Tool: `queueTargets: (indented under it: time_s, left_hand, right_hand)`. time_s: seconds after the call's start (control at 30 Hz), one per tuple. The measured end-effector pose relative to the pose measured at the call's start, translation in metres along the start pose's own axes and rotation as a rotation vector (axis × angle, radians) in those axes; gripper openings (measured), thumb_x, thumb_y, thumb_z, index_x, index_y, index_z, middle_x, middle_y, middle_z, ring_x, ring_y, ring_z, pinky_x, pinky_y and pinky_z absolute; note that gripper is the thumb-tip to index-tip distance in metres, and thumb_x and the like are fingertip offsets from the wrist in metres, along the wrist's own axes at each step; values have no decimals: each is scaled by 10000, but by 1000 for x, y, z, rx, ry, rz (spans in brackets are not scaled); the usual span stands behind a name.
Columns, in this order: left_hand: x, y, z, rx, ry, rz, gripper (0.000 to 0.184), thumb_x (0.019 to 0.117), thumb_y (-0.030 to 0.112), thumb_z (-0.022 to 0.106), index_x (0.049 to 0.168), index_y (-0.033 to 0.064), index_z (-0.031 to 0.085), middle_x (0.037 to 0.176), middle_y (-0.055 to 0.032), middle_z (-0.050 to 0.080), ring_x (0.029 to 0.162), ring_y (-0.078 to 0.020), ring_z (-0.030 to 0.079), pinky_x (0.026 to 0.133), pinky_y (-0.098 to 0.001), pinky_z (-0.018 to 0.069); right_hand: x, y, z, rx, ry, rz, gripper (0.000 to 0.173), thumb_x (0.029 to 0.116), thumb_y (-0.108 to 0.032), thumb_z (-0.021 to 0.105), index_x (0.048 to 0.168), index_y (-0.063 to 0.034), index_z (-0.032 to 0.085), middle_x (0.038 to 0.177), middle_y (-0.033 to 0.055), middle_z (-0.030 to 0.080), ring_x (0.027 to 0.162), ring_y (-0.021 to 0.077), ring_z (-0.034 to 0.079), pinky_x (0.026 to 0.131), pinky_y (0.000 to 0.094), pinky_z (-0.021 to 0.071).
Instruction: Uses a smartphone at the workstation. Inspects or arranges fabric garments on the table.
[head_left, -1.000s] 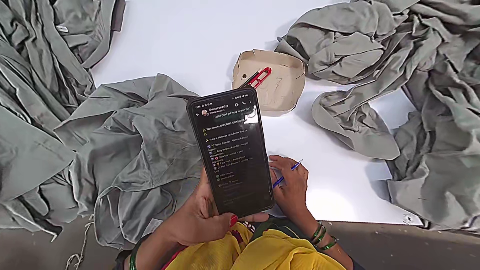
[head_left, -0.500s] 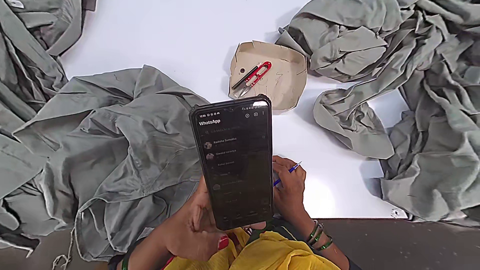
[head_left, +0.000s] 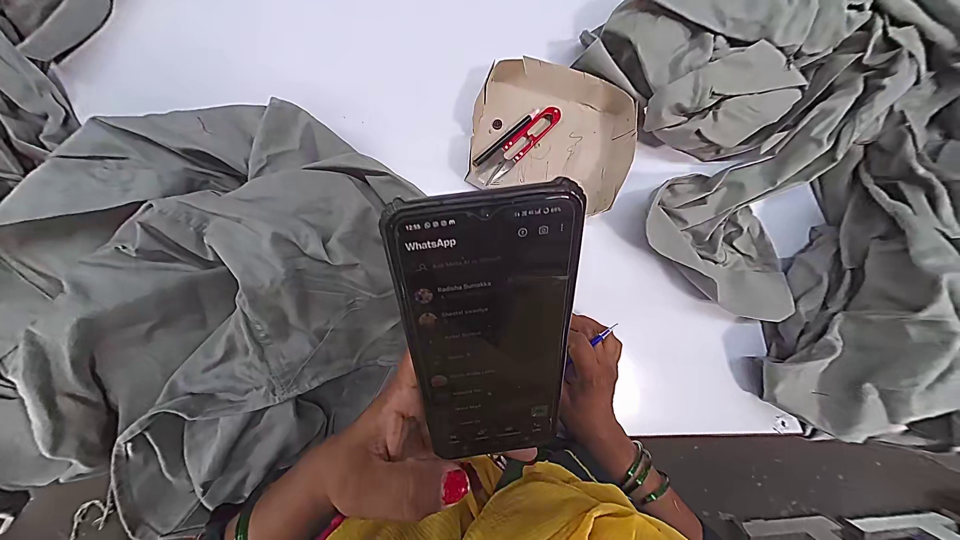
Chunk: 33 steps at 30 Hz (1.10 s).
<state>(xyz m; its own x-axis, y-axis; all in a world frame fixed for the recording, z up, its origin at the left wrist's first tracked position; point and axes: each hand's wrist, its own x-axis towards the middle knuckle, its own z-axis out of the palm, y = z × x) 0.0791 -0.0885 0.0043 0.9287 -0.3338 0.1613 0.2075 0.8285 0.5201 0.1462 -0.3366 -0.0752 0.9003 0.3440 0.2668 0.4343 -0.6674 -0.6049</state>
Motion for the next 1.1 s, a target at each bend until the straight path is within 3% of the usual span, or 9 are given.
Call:
queueTargets:
  time_s: [0.1, 0.17, 0.3, 0.47, 0.6, 0.67, 0.73, 0.9, 1.1]
  left_hand:
    - [-3, 0, 3, 35, 2, -3, 754, 969, 37, 626, 1584, 278, 263, 1558, -47, 477, 1408, -296, 502, 1133, -486, 470]
    - [-6, -1, 2, 59, 8, -3, 775, 959, 48, 637, 1588, 277, 247, 1564, -52, 465, 1412, -308, 493, 1134, -505, 464]
    - [-12, -5, 1, 81, 10, 3, 785, 971, 44, 637, 1591, 276, 215, 1564, -15, 466, 1418, -257, 491, 1145, -472, 458]
    - [-17, -7, 7, 153, -24, 8, 736, 1002, 85, 625, 1577, 303, 221, 1519, 85, 507, 1361, -105, 530, 1130, -318, 462]
    - [-22, -10, 3, 57, -23, 11, 768, 980, 127, 662, 1581, 308, 219, 1546, 36, 484, 1398, -186, 508, 1147, -419, 452]
    - [-26, -14, -1, -52, 13, -10, 793, 939, 235, 697, 1577, 328, 235, 1560, -39, 469, 1421, -304, 477, 1130, -536, 440]
    - [-26, -17, -4, -193, 2, -8, 757, 943, 293, 663, 1581, 334, 256, 1573, -119, 443, 1437, -423, 427, 1105, -653, 413]
    - [-23, -18, 2, -312, 5, 51, 702, 977, 513, 554, 1592, 289, 302, 1583, -172, 417, 1449, -485, 380, 1093, -734, 356]
    - [-24, -18, 8, -321, 50, 62, 787, 950, 598, 550, 1607, 259, 278, 1589, -194, 396, 1455, -500, 360, 1089, -761, 333]
  right_hand:
    - [1, 6, -6, 278, 155, 11, 239, 1080, -340, 508, 1091, -150, 653, 1208, -6, 707, 1246, 100, 594, 1100, 324, 434]
    - [18, -1, -21, 302, 231, -145, 221, 1097, -350, 438, 1207, -227, 584, 1332, -98, 651, 1350, 79, 521, 1151, 307, 387]
    - [55, -54, -45, 229, 172, -449, 352, 1066, -547, 395, 1305, -320, 518, 1507, -201, 520, 1509, 74, 316, 1251, 390, 158]
    - [72, -85, -37, 175, 64, -583, 435, 1046, -622, 362, 1190, -237, 503, 1553, -140, 493, 1567, 72, 162, 1249, 501, -59]
    - [61, -82, -43, 381, 135, -542, 377, 1062, -563, 394, 1283, -283, 515, 1522, -168, 517, 1520, 87, 311, 1267, 446, 115]
    - [57, -77, -46, 533, 207, -486, 332, 1073, -486, 432, 1332, -293, 506, 1456, -154, 578, 1440, 114, 445, 1217, 382, 299]
    - [54, -73, -45, 644, 218, -431, 304, 1080, -432, 444, 1340, -287, 501, 1400, -129, 613, 1383, 125, 506, 1167, 340, 384]
    - [39, -66, -45, 673, 154, -440, 270, 1090, -386, 426, 1324, -288, 519, 1385, -121, 635, 1393, 140, 496, 1167, 316, 374]
    - [31, -67, -43, 714, 90, -399, 212, 1060, -291, 518, 1267, -246, 530, 1338, -79, 656, 1353, 139, 527, 1140, 310, 405]
